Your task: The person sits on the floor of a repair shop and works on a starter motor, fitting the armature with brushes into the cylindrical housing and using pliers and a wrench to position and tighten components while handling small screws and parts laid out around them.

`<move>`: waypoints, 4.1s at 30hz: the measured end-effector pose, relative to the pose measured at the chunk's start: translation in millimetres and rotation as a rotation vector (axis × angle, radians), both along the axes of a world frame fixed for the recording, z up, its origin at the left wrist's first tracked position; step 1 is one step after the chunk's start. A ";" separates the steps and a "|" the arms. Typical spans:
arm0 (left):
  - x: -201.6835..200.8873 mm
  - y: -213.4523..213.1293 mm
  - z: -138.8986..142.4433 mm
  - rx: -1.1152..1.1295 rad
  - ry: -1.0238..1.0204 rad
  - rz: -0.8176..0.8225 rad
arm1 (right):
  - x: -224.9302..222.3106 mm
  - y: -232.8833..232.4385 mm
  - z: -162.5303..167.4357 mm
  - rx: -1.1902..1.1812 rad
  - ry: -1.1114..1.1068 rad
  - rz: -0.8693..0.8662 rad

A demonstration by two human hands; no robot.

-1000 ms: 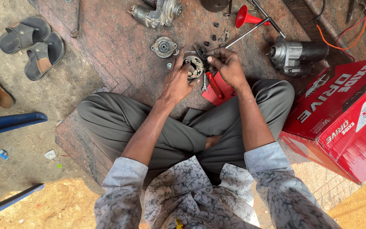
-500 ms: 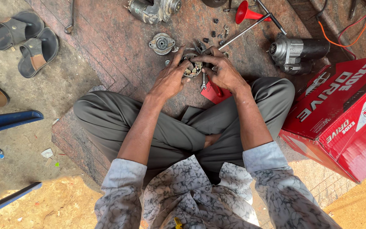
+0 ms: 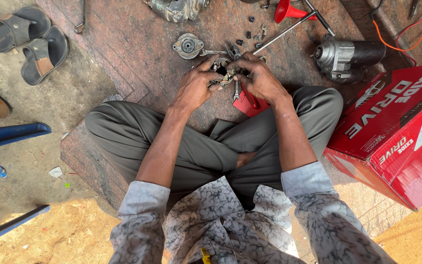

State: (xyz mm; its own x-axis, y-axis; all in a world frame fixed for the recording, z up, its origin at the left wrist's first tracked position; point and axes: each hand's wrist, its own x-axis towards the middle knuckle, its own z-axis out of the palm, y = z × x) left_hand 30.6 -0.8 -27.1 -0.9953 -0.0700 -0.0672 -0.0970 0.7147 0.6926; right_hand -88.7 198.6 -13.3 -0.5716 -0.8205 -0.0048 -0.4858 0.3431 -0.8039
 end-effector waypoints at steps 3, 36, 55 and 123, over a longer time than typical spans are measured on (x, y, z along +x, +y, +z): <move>0.3 -0.1 -2.3 -0.033 0.081 -0.019 | 0.2 -0.3 -0.9 0.012 -0.033 -0.013; -2.8 -12.1 12.0 0.282 -0.050 0.124 | 19.3 -25.1 -14.0 -0.012 0.068 -0.016; -7.2 -14.2 9.5 0.248 0.011 0.076 | 13.7 -42.5 1.5 -0.008 0.279 -0.086; -6.3 -16.6 -19.1 0.229 0.018 0.101 | -41.9 -47.5 15.9 0.307 0.170 0.493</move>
State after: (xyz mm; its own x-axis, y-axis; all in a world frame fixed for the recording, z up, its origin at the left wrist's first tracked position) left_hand 24.2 -17.4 -46.2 -0.9853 -0.1537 -0.0746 -0.1456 0.5262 0.8378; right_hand -130.5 151.0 2.6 -0.1380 -0.9645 -0.2251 -0.7593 0.2490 -0.6012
